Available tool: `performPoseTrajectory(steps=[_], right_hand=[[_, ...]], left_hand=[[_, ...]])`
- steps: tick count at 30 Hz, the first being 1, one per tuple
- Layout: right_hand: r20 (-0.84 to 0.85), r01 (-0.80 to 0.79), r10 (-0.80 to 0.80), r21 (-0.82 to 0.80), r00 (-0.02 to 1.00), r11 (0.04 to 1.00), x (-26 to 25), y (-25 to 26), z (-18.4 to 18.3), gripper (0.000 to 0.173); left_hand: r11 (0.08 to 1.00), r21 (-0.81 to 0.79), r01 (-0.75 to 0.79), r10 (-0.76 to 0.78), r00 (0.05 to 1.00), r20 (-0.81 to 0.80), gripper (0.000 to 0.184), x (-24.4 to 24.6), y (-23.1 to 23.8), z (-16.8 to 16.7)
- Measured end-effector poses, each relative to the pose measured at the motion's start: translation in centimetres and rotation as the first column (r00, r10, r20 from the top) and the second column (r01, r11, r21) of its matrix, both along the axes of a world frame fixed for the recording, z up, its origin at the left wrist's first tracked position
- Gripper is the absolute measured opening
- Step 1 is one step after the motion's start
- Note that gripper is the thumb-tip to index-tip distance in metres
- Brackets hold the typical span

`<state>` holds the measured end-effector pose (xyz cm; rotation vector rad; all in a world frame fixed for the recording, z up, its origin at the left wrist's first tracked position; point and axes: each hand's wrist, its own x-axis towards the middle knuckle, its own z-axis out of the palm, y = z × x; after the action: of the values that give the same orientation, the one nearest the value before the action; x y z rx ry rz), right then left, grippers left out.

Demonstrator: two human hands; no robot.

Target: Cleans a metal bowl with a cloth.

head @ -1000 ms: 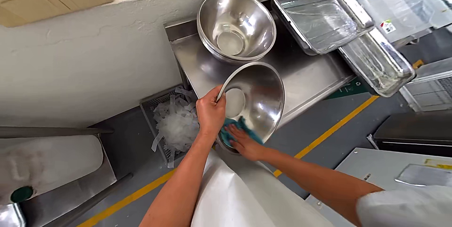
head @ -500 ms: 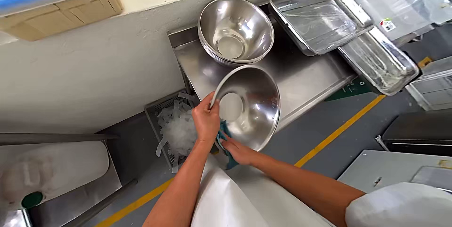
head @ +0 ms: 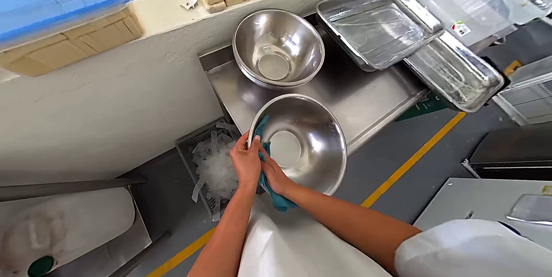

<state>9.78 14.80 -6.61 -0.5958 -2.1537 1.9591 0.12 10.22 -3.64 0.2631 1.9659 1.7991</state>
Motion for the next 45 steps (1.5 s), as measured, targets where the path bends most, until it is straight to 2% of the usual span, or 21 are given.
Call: performPoseTrajectory(steps=[3, 5, 8, 11, 13, 16, 17, 19, 21, 23, 26, 28, 30, 32, 34, 35, 37, 39, 40, 43, 45], right_hand=[[-0.23, 0.303, -0.233, 0.345, 0.945, 0.888, -4.1, 2.2, -3.9, 0.063], [-0.206, 0.296, -0.212, 0.679, 0.955, 0.672, -5.0, 5.9, -5.2, 0.073], [0.041, -0.014, -0.078, 0.95, 0.996, 0.313, -3.4, 13.2, -5.1, 0.071], [0.341, -0.339, 0.0, 0.935, 0.94, 0.1, 2.6, 19.3, -4.8, 0.064], [0.504, -0.495, -0.033, 0.857, 0.863, 0.145, 7.4, 18.6, -3.8, 0.062], [0.789, -0.679, 0.057, 0.486, 0.612, 0.55, 10.9, 10.3, -1.4, 0.066], [0.786, -0.651, 0.196, 0.313, 0.586, 0.691, 10.4, 7.0, 0.0, 0.063], [0.539, -0.526, 0.426, 0.037, 0.726, 0.85, 8.5, 2.3, 3.0, 0.056], [0.326, -0.515, 0.512, -0.082, 0.795, 0.853, 7.2, 1.1, 4.5, 0.056], [0.453, -0.614, 0.52, 0.08, 0.724, 0.785, 8.1, 2.7, 2.7, 0.058], [0.795, -0.714, 0.16, 0.411, 0.585, 0.567, 10.6, 8.5, -2.2, 0.07], [0.735, -0.631, -0.071, 0.623, 0.674, 0.462, 9.3, 11.5, -4.8, 0.082], [0.615, -0.474, -0.127, 0.708, 0.778, 0.524, 5.5, 10.3, -5.9, 0.089], [0.513, -0.348, -0.011, 0.598, 0.858, 0.722, 1.2, 6.0, -4.9, 0.085], [0.44, -0.352, 0.22, 0.246, 0.871, 0.903, 0.1, 1.1, -1.8, 0.07], [0.428, -0.437, 0.357, 0.103, 0.83, 0.893, 1.1, 0.6, 0.1, 0.066], [0.542, -0.69, 0.561, 0.048, 0.625, 0.722, 5.1, 2.6, 1.9, 0.067], [0.77, -0.836, 0.472, 0.14, 0.429, 0.531, 8.6, 7.1, 1.6, 0.067], [0.837, -0.843, 0.34, 0.236, 0.429, 0.483, 9.2, 9.5, 0.4, 0.069], [0.744, -0.669, 0.015, 0.591, 0.668, 0.451, 6.4, 11.8, -4.5, 0.091], [0.606, -0.488, 0.049, 0.586, 0.794, 0.647, 2.4, 7.4, -4.8, 0.085]], left_hand=[[0.998, -0.054, 0.045, -0.041, 0.997, 0.072, 0.018, 0.7, 0.2, -0.1], [0.992, -0.09, 0.092, -0.082, 0.991, 0.109, 0.019, 0.8, 0.0, 0.4], [0.976, -0.186, 0.111, -0.09, 0.989, 0.12, 0.027, 0.2, -0.6, 1.2], [0.965, -0.236, 0.111, -0.11, 0.994, 0.015, 0.027, -0.6, -0.8, 2.6], [0.968, -0.223, 0.11, -0.135, 0.986, -0.099, 0.028, -0.6, -0.1, 3.8], [0.976, -0.187, 0.11, -0.152, 0.961, -0.233, 0.027, -0.3, 0.7, 4.0], [0.977, -0.18, 0.118, -0.162, 0.953, -0.256, 0.028, -0.2, 0.9, 3.8], [0.975, -0.167, 0.145, -0.182, 0.956, -0.232, 0.028, -0.4, 1.0, 3.9], [0.966, -0.184, 0.181, -0.213, 0.961, -0.176, 0.028, -1.0, 0.9, 4.2], [0.951, -0.222, 0.217, -0.251, 0.958, -0.141, 0.03, -1.4, 0.8, 4.0], [0.932, -0.259, 0.252, -0.281, 0.957, -0.078, 0.026, -1.3, 0.1, 3.1], [0.934, -0.27, 0.233, -0.249, 0.968, -0.027, 0.024, -0.7, 0.0, 2.2], [0.939, -0.275, 0.205, -0.211, 0.977, 0.007, 0.022, -0.7, -0.1, 1.1], [0.95, -0.267, 0.161, -0.164, 0.986, 0.009, 0.02, -0.8, -0.4, 0.1], [0.963, -0.248, 0.102, -0.108, 0.994, -0.013, 0.021, -1.2, -1.8, -0.4], [0.97, -0.234, 0.069, -0.08, 0.996, -0.037, 0.02, -1.8, -2.1, -0.5], [0.973, -0.223, 0.056, -0.069, 0.996, -0.054, 0.018, -2.2, -2.9, -0.4], [0.969, -0.231, 0.087, -0.096, 0.995, -0.029, 0.016, -1.7, -3.2, -0.6], [0.967, -0.232, 0.109, -0.114, 0.994, -0.007, 0.017, -1.4, -2.9, -0.7], [0.97, -0.215, 0.118, -0.113, 0.993, 0.038, 0.015, -0.5, -1.7, -1.4], [0.976, -0.191, 0.107, -0.104, 0.994, 0.025, 0.014, -0.8, -1.2, -1.5]])
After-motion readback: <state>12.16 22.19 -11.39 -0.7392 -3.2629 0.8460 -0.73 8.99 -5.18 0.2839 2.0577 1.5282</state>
